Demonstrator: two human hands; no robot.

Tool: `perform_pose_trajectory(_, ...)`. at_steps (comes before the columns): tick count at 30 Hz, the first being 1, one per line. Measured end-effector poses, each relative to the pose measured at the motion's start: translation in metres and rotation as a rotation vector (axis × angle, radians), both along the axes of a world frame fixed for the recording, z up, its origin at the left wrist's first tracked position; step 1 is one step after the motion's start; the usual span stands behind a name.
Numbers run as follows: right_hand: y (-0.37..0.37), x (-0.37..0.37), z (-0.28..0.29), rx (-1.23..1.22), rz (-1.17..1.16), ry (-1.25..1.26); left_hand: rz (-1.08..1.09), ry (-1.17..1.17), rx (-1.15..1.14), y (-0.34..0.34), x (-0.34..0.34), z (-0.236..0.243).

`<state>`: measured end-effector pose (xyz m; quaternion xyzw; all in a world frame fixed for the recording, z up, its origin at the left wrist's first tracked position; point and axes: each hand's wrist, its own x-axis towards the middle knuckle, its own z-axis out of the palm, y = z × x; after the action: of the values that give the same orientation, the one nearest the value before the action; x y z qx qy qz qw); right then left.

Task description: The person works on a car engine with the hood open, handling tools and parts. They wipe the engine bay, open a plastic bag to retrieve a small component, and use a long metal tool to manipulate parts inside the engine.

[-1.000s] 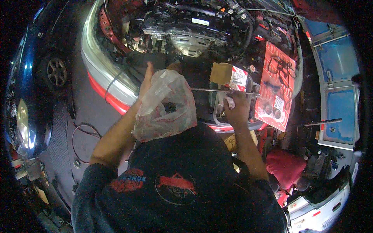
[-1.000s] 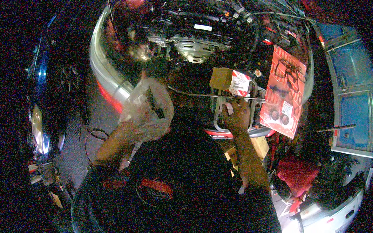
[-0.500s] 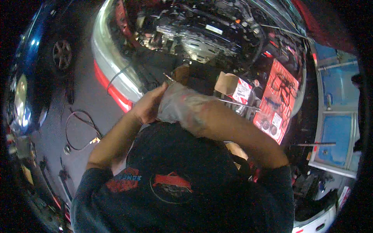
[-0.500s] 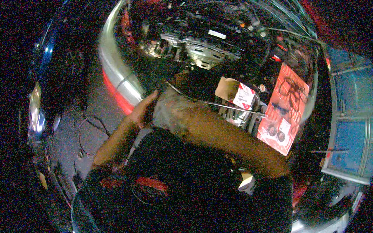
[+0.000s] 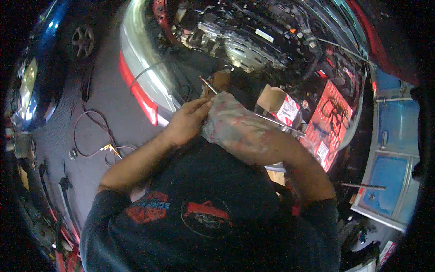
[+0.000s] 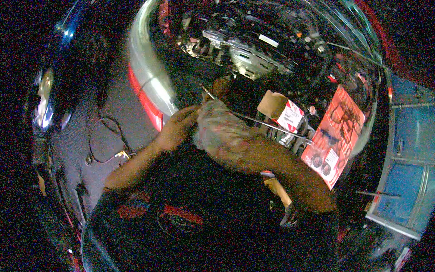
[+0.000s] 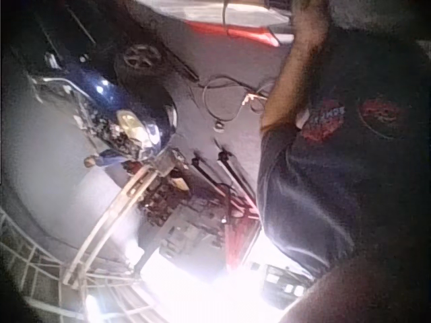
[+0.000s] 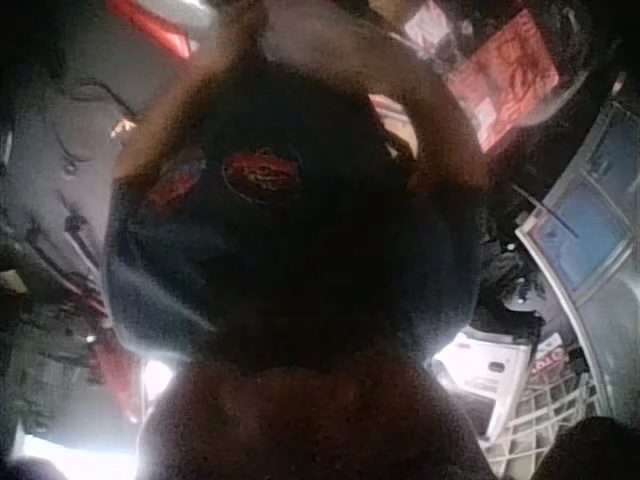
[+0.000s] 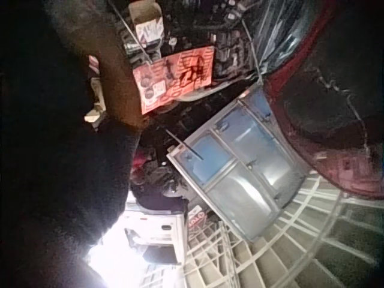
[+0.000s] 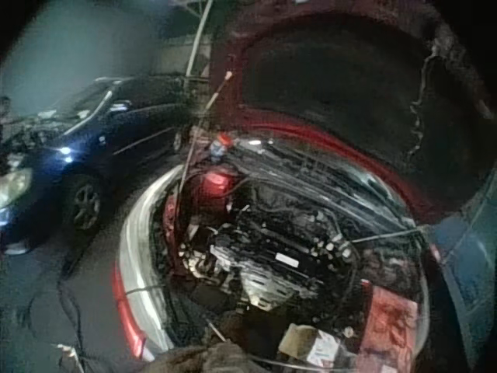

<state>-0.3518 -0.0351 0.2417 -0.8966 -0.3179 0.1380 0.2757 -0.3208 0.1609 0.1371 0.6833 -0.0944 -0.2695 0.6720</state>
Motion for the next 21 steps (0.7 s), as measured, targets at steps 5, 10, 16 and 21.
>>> perform_pose_trajectory(5,0.006,0.018,-0.049,-0.659,0.045,0.006,0.061,-0.022,-0.030,-0.009,-0.006,-0.010)
perform_pose_trajectory(10,0.016,0.009,-0.132,-1.067,0.171,-1.267,0.110,0.321,-0.125,-0.012,-0.004,0.008)
perform_pose_trajectory(16,-0.030,-0.032,-0.133,-2.336,0.568,-2.259,0.079,0.584,-0.204,-0.022,-0.008,0.008)
perform_pose_trajectory(21,-0.017,-0.029,-0.092,-3.061,1.075,-2.946,0.023,0.542,-0.283,-0.022,-0.009,-0.004)
